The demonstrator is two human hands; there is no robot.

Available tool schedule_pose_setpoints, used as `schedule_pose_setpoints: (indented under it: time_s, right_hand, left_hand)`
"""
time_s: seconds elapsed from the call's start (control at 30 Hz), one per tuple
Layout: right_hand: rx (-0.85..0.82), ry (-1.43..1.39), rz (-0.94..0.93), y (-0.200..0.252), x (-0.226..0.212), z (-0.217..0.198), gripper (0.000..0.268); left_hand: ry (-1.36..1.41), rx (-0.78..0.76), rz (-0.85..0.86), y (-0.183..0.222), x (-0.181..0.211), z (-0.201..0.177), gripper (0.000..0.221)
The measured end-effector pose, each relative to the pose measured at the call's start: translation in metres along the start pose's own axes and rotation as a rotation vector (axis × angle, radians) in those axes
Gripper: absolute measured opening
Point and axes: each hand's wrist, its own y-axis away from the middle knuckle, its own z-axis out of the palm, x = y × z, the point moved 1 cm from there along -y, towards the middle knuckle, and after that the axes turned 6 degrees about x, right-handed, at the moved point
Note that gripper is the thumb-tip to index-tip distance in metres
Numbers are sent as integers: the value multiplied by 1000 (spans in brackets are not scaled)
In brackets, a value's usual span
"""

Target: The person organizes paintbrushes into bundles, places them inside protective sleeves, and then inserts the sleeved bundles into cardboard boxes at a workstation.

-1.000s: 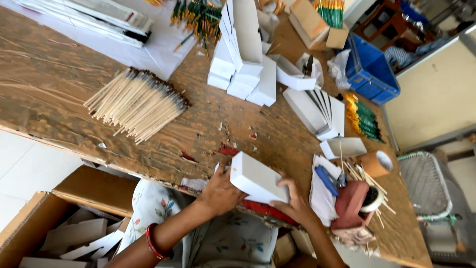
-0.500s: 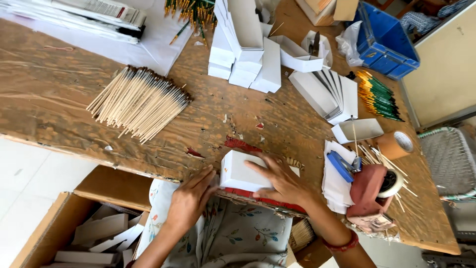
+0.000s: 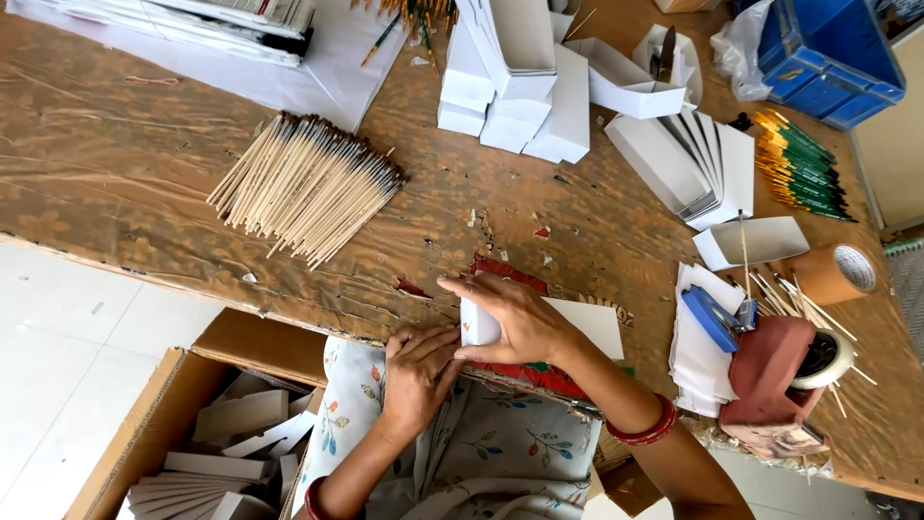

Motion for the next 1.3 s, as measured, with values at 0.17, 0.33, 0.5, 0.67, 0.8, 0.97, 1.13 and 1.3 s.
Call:
schedule_pose_setpoints:
  time_s: [0.17, 0.33, 0.5, 0.67, 0.8, 0.97, 1.13, 1.3]
  right_hand:
    - [-27, 18, 11, -5, -4, -3, 98]
    - [-37, 26, 63, -3, -4, -1, 99]
    - [66, 53, -32, 4, -5, -4, 100]
    - [86, 39, -81, 9, -7, -6, 103]
    - [-35, -73, -30, 20, -7, -13, 108]
    - [-90, -91, 1, 29, -13, -21, 107]
    - [-25, -25, -87, 18, -23, -15, 102]
    - [149, -129, -98, 49, 3, -49, 103]
  left_hand:
    - [-1, 10, 24, 0, -1, -2, 20]
    - [9, -10, 14, 1, -1, -1, 19]
    - [9, -21, 17, 2, -3, 2, 22]
    - [-57, -55, -64, -2, 5, 10, 47]
    - [-32, -80, -134, -11, 16, 1, 96]
    - [26, -85, -138, -11, 22, -6, 111]
    - [95, -129, -196, -11, 22, -5, 118]
    - [95, -214, -235, -12, 22, -8, 115]
